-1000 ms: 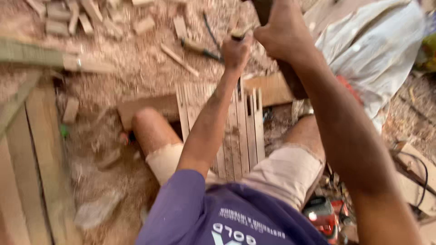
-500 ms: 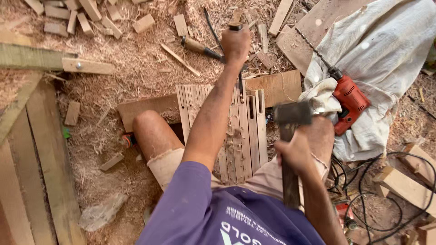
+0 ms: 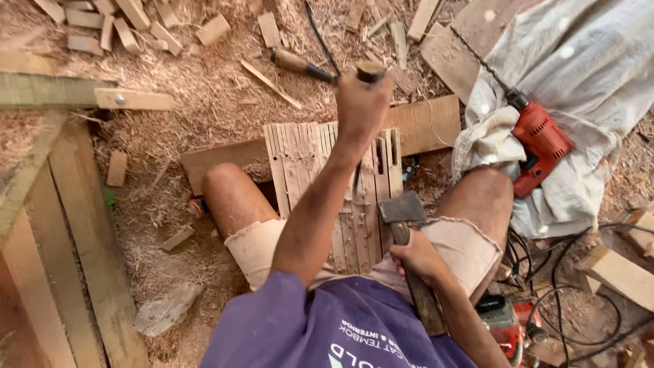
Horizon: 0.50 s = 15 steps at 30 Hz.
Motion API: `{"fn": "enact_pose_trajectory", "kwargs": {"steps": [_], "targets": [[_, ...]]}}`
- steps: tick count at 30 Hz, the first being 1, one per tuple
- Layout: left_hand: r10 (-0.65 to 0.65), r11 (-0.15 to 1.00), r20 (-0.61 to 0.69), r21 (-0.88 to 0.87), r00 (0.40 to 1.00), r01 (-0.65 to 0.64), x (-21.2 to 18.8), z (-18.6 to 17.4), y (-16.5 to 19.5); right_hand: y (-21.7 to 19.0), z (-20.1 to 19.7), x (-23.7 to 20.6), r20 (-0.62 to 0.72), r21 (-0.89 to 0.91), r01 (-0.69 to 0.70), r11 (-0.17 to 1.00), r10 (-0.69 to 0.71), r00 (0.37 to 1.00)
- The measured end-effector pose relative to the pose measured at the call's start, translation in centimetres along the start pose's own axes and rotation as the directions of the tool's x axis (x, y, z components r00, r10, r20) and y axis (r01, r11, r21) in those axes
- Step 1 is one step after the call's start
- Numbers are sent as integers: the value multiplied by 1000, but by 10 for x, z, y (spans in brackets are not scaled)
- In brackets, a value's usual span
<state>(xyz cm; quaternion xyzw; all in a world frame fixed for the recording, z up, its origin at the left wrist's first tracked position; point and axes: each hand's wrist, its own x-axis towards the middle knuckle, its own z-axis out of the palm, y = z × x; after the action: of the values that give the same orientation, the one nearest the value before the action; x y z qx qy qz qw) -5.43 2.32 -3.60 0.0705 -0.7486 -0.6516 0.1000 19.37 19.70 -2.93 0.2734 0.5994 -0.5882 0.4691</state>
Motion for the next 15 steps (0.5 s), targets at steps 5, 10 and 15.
{"fn": "enact_pose_trajectory", "kwargs": {"steps": [5,10,15], "targets": [[270,948,-189,-117,944,-295,-26,-27,56,12,-2,4,-4,48,4,999,-4,1000],[249,856,-194,-414,949,-309,-9,-32,36,14,-2,3,11,44,48,998,-48,999],[307,835,-197,-413,931,-363,0,-28,-14,-3,7,-15,-87,26,84,996,-82,993]]}}
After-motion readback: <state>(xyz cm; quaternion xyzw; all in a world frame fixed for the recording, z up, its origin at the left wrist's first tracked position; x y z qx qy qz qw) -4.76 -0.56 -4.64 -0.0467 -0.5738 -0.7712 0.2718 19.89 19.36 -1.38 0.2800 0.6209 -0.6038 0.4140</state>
